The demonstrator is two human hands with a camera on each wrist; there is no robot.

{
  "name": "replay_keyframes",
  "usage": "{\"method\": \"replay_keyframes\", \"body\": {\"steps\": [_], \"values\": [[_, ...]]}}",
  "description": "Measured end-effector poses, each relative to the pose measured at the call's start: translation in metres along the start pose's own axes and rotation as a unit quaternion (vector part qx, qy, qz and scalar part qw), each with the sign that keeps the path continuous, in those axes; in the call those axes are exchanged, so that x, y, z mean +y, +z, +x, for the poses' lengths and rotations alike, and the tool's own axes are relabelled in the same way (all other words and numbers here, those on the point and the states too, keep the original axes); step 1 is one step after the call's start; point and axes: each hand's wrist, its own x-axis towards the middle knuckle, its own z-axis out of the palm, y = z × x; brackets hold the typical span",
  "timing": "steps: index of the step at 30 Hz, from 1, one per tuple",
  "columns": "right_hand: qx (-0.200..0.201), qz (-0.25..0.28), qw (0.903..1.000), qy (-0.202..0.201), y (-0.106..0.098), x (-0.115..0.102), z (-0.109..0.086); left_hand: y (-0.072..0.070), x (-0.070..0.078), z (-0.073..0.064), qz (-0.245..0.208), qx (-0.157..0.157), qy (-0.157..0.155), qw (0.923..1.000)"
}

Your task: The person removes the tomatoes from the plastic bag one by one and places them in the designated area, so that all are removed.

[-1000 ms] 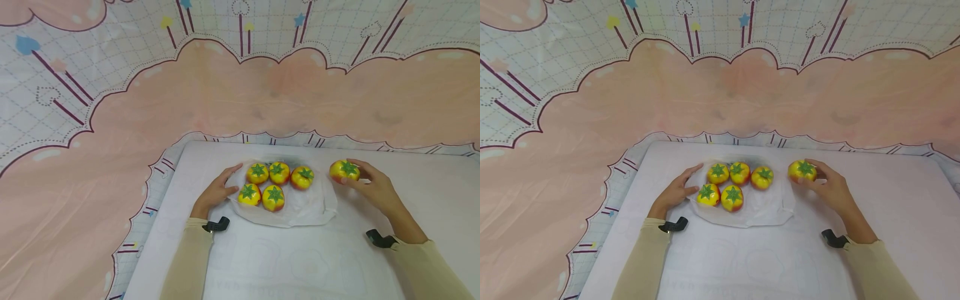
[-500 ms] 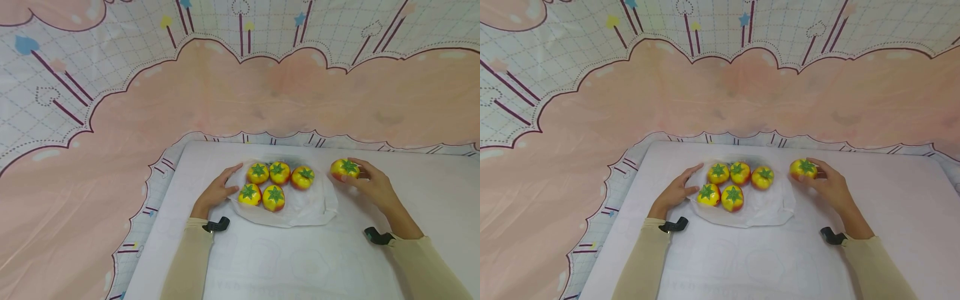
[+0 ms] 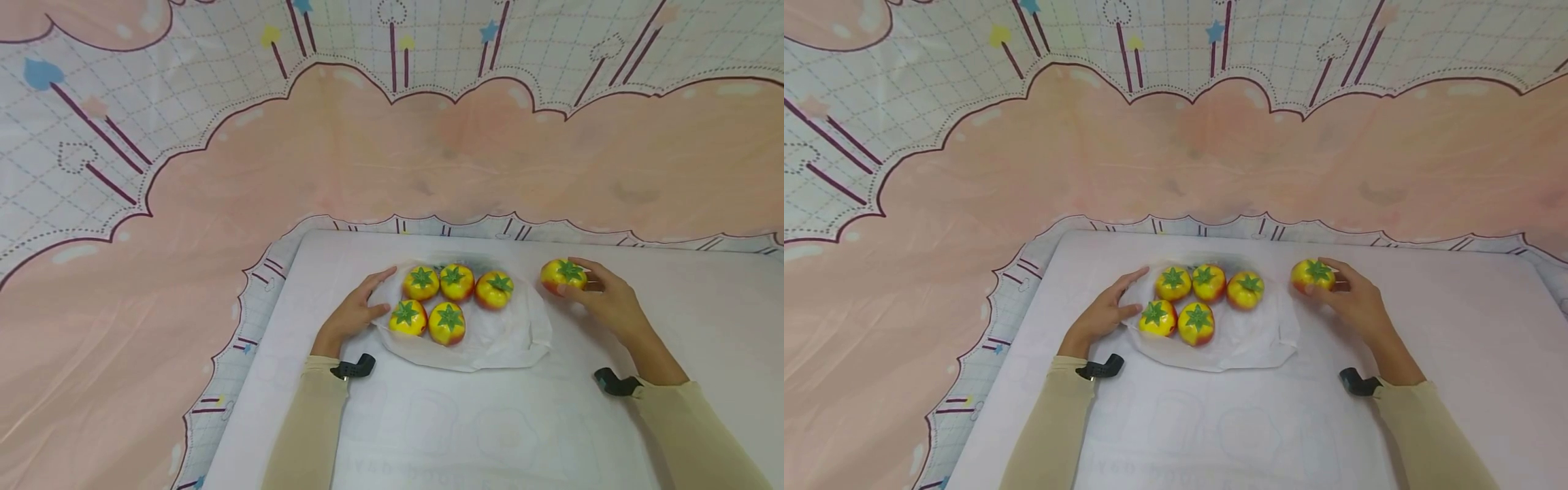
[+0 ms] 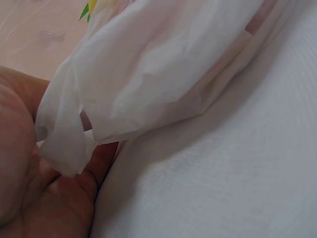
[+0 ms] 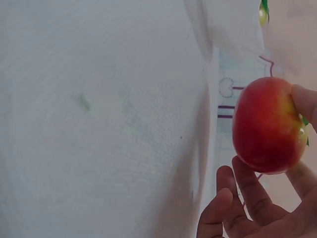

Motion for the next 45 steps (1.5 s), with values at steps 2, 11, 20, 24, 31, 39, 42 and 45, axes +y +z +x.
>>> {"method": "replay_keyframes", "body": {"steps": [2,11,20,24,31,39,42,45], "values": [[-0.001,-0.002,1.0000,0.000,-0.0002,0.0003,0.0006,0.0000,-0.0001,0.0002,0.000,-0.001,0.000,1.0000],[-0.012,-0.009,0.9999,0.003,-0.0010,0.0025,0.0022,0.0002,0.0003,0.0000,0.003,0.001,-0.008,1.0000],[-0.026,-0.015,0.9995,0.004,-0.0012,0.0041,0.0037,0.0006,0.0019,-0.0004,0.013,0.003,-0.010,0.9999],[-0.029,-0.021,0.9994,0.003,-0.0013,0.0051,0.0044,0.0004,0.0020,-0.0006,0.012,0.001,-0.009,0.9999],[-0.034,-0.039,0.9986,-0.003,0.0001,0.0056,0.0055,0.0004,0.0021,-0.0005,0.013,0.002,-0.013,0.9998],[-0.040,-0.055,0.9977,0.003,0.0010,0.0041,0.0052,0.0005,0.0012,0.0006,0.009,0.001,-0.015,0.9998],[-0.045,-0.059,0.9972,-0.001,0.0004,0.0040,0.0056,0.0007,0.0011,0.0004,0.011,0.002,-0.017,0.9998],[-0.047,-0.066,0.9967,-0.002,-0.0003,0.0045,0.0062,0.0012,0.0000,0.0009,0.010,0.003,-0.017,0.9998]]}}
